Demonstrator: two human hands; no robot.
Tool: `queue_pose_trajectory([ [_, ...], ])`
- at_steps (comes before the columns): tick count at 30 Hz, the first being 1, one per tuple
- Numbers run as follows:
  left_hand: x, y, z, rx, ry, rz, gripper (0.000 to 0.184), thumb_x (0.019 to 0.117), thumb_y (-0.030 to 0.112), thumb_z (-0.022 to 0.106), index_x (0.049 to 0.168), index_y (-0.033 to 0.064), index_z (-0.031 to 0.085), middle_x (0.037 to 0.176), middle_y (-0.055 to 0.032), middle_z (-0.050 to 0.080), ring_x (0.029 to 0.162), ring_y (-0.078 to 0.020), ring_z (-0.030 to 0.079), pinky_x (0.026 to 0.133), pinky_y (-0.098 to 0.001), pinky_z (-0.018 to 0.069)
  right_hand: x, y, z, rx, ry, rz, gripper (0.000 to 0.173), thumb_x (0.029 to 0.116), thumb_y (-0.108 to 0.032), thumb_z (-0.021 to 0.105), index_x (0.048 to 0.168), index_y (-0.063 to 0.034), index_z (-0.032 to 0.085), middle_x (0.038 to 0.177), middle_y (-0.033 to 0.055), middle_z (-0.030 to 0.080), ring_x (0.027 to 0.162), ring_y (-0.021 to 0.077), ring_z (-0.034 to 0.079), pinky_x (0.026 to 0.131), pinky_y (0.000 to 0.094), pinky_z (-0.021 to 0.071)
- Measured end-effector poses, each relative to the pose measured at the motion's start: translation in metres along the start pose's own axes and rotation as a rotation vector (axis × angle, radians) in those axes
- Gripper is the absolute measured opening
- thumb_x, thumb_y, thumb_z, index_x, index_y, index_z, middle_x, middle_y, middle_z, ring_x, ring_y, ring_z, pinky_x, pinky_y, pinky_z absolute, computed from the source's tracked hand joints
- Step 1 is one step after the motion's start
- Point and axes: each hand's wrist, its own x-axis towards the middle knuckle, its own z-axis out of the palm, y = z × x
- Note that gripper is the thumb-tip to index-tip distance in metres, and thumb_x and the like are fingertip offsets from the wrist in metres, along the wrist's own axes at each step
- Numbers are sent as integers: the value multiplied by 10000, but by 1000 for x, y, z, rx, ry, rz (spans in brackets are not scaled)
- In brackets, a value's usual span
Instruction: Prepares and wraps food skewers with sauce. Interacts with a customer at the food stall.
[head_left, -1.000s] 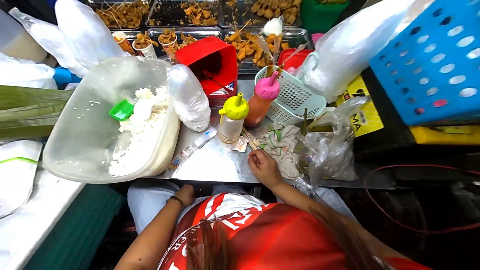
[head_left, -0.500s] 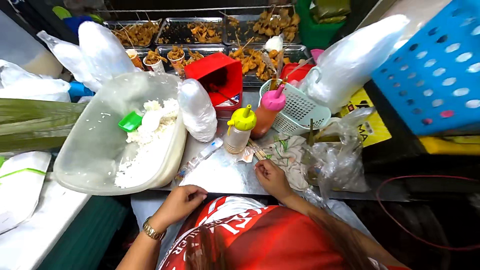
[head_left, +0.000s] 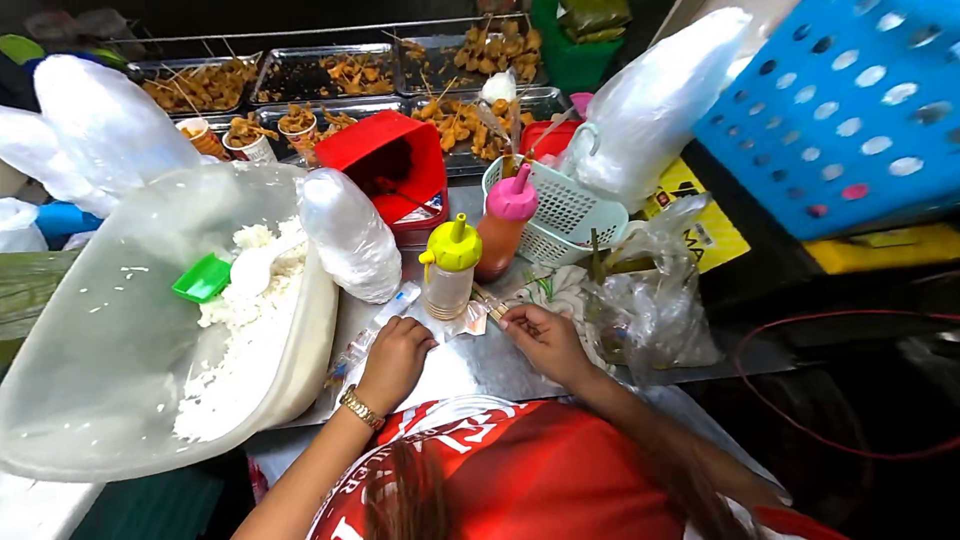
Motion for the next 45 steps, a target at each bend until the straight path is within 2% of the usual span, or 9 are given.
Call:
queue_pose_trajectory([
  [3,1,4,-4,-29,-82,-63,263,978,203,677,1097,-23,739,1169,-218,690,1146,-391,636,1023,-494,490,12,-3,4,-13,-9,-102,229,994,-173,614,1021,27,723,896,80,704,735,7,611,693,153,517],
  [7,3,2,0,-77,-46,-73,207,991,144,634,999,-29,746,1093,-212,702,1113,-370,650,1019,-481,493,24,-9,21,-73,-129,-249,237,1002,-191,622,1038,-19,781,963,114,726,826,97,663,770,221,550],
  [13,-2,9,-11,9,174,230,158,971,125,637,964,43,772,1004,-148,744,961,-306,725,873,-432,582,35,-32,29,-252,-444,-130,361,1029,-308,604,1276,-74,725,1150,193,677,951,276,671,855,424,556],
  [17,3,11,-28,-195,154,221,173,973,159,659,973,19,761,924,-117,733,864,-171,711,830,-296,571,34,-29,20,-141,-365,-156,244,961,-277,696,1002,-49,772,1036,143,660,805,124,583,730,266,496],
  [23,7,22,-31,-749,191,-182,238,890,42,736,1116,-8,682,960,-3,722,880,-30,679,848,-211,564,25,-21,21,-35,-153,-175,264,934,-278,730,999,-26,773,1002,108,645,730,-5,503,640,123,411],
  [29,2,18,-25,-314,328,139,183,943,162,691,1096,88,761,982,1,756,992,-134,664,1004,-430,436,26,-35,14,-26,-189,-217,446,1006,-360,642,1297,-27,692,1221,128,673,732,-16,535,642,132,455],
  [36,4,19,-32,-279,326,289,161,954,167,693,1057,61,756,949,0,761,946,-107,660,992,-356,437,27,-33,22,123,-239,-209,228,957,-227,706,977,-9,769,898,34,715,772,-43,603,713,112,497],
  [40,3,19,-31,-336,343,200,146,954,153,693,967,29,768,925,-48,743,924,-79,677,892,-217,527,24,-33,24,117,-178,-228,219,961,-216,700,954,-8,771,891,35,710,778,-42,606,712,109,497],
  [45,6,30,-30,-94,391,273,251,994,191,619,856,7,719,760,-89,684,765,-182,653,769,-262,519,21,-32,26,65,-173,-257,240,994,-218,646,971,1,741,901,53,702,764,-23,587,708,122,480],
])
